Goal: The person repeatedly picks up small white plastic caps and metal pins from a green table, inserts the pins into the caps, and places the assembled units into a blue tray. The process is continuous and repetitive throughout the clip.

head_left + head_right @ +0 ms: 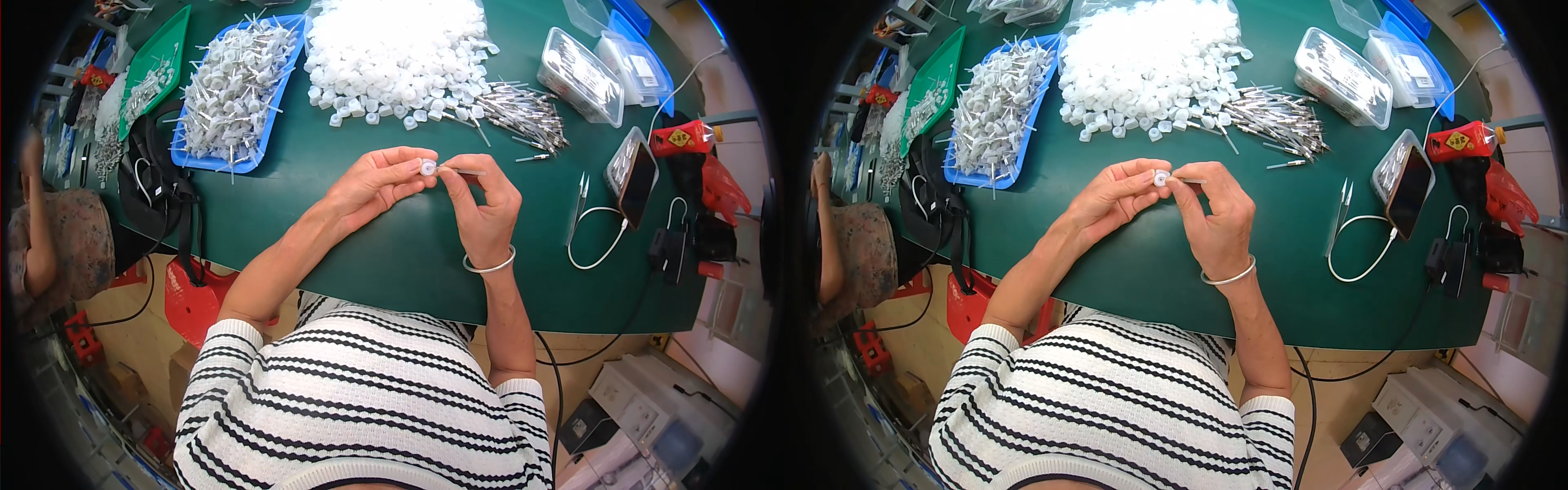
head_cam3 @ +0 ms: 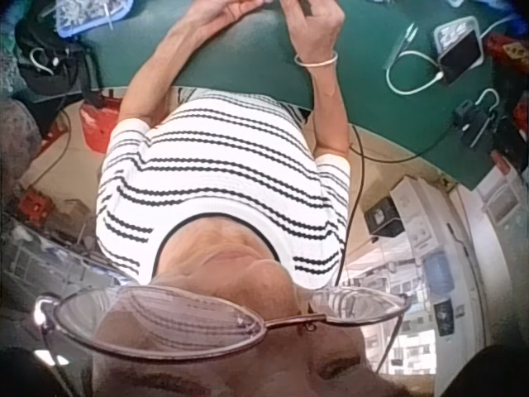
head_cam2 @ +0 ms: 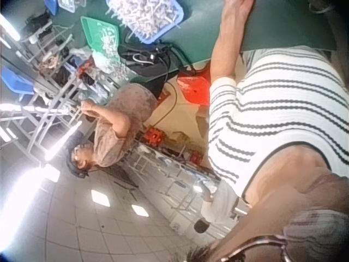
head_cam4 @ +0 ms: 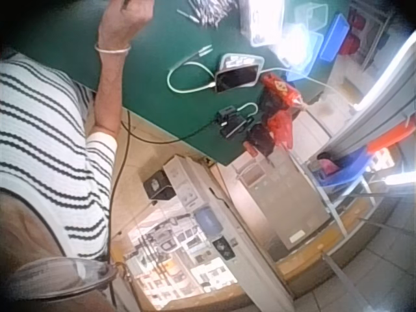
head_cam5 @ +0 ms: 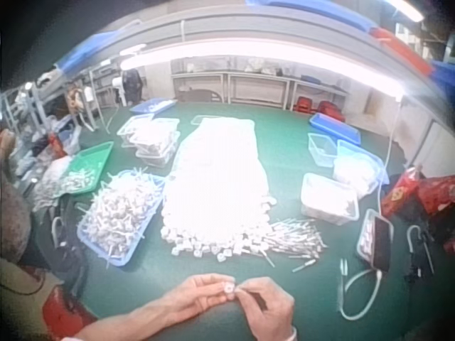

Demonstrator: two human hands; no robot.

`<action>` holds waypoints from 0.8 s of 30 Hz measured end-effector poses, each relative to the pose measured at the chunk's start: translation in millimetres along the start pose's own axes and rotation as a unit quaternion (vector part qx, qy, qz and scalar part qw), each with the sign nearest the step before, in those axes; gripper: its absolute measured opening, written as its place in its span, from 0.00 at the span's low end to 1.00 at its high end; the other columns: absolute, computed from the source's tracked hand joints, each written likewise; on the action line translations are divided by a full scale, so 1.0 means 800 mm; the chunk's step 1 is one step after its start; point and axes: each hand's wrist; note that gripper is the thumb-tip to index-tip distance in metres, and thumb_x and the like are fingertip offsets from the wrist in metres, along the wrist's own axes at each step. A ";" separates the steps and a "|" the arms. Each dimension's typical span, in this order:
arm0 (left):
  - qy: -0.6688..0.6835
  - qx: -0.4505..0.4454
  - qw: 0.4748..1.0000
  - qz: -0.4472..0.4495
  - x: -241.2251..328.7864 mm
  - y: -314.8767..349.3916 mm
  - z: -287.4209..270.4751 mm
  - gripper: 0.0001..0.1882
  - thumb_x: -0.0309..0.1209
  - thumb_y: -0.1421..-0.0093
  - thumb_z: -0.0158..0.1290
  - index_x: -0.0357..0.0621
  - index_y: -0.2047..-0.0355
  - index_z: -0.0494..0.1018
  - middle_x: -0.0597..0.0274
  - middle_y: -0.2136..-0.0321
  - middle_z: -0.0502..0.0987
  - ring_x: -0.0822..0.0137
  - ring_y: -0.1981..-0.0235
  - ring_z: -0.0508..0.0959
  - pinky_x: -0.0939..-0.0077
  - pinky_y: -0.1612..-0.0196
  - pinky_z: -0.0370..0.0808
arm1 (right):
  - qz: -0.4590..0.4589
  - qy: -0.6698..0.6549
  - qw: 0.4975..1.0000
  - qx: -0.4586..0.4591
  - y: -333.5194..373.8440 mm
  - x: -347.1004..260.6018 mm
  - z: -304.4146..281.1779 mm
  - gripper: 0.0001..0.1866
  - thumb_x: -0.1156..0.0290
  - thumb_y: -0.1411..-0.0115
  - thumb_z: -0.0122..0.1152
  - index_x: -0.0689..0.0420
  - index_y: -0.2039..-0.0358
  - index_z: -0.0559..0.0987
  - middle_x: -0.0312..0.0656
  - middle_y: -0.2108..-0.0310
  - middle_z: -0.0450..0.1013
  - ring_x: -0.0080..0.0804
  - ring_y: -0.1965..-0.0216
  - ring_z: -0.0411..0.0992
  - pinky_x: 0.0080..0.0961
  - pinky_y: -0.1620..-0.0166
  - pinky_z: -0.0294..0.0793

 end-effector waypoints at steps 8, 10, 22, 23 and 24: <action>0.001 -0.001 1.000 -0.001 0.000 0.000 0.002 0.13 0.26 0.39 0.54 0.35 0.54 0.73 0.57 0.63 0.79 0.71 0.61 0.80 0.84 0.55 0.78 | 0.006 0.007 1.000 0.006 0.001 -0.002 0.000 0.07 0.81 0.48 0.65 0.61 0.69 0.76 0.41 0.72 0.75 0.32 0.74 0.75 0.23 0.70 0.74; -0.002 0.003 1.000 -0.003 0.000 0.001 0.002 0.13 0.25 0.38 0.53 0.35 0.54 0.73 0.60 0.63 0.78 0.74 0.61 0.79 0.86 0.57 0.79 | 0.001 0.012 1.000 0.004 0.001 -0.001 0.001 0.07 0.82 0.48 0.65 0.61 0.69 0.76 0.41 0.72 0.75 0.32 0.74 0.75 0.23 0.71 0.74; -0.050 0.025 0.997 0.048 -0.005 0.002 0.005 0.11 0.26 0.39 0.55 0.37 0.56 0.74 0.62 0.63 0.78 0.75 0.60 0.78 0.83 0.54 0.77 | -0.016 0.013 1.000 -0.021 0.000 0.004 0.003 0.08 0.82 0.49 0.65 0.60 0.67 0.78 0.40 0.71 0.75 0.29 0.71 0.75 0.22 0.69 0.76; -0.053 0.023 0.997 0.051 -0.005 0.003 0.004 0.11 0.25 0.39 0.55 0.37 0.56 0.74 0.62 0.62 0.78 0.75 0.60 0.78 0.82 0.54 0.77 | 0.027 -0.023 0.999 -0.020 0.000 0.002 0.003 0.08 0.82 0.48 0.64 0.61 0.66 0.79 0.39 0.71 0.75 0.27 0.71 0.75 0.21 0.69 0.76; -0.058 0.021 0.997 0.057 -0.004 0.004 0.002 0.12 0.25 0.40 0.55 0.37 0.56 0.74 0.61 0.62 0.78 0.74 0.60 0.78 0.82 0.54 0.76 | 0.068 -0.060 0.996 -0.020 0.001 0.000 0.003 0.09 0.81 0.48 0.64 0.61 0.65 0.79 0.39 0.70 0.75 0.25 0.70 0.75 0.20 0.69 0.76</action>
Point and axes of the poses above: each hand's wrist, its own y-axis away from the middle knuckle, its own z-axis out of the palm, x = y × z
